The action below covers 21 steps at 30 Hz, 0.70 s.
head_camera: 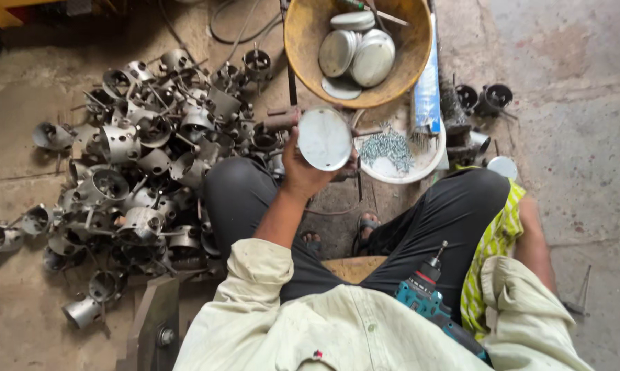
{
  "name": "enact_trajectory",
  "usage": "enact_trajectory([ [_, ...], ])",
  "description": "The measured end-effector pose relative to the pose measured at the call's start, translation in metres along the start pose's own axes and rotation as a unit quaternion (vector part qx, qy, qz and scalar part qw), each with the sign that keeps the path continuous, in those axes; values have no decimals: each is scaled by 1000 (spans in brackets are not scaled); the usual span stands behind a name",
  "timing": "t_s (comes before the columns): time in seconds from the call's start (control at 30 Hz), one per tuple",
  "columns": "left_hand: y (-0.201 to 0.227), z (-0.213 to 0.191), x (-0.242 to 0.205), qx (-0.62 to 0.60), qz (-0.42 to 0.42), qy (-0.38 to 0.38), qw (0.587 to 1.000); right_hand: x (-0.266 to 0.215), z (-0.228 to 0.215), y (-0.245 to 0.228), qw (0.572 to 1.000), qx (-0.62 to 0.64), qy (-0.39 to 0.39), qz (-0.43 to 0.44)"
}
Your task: The person sits on the floor and uses a cordless drill to drive screws into white circular metal discs. They pick up discs from a yellow bowl, place them on a metal stand, and secure them with screws from a white container. The person handles the discs and drill repeatedly in a repetitive assembly process.
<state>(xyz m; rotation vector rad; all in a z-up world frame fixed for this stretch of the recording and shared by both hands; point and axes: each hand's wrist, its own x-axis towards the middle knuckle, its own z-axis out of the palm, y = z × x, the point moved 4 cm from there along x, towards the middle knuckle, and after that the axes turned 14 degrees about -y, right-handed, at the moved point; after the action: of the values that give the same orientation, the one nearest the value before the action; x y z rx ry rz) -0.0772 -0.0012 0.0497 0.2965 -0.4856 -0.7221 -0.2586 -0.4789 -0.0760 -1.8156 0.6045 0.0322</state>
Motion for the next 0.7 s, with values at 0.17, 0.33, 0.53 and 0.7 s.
enact_trajectory([
  [0.17,-34,4,35,-50,-35,-2,998,-57,-61,-82,896,403,-12,-188],
  [0.33,-118,5,102,-85,-82,-10,993,-49,5,-154,923,206,-89,-313],
  [0.53,-201,-12,158,-55,-73,123,988,-60,144,-240,889,-243,-102,-374],
  [0.7,-185,-3,140,-94,-83,74,989,-74,125,-237,853,-311,-230,-350],
])
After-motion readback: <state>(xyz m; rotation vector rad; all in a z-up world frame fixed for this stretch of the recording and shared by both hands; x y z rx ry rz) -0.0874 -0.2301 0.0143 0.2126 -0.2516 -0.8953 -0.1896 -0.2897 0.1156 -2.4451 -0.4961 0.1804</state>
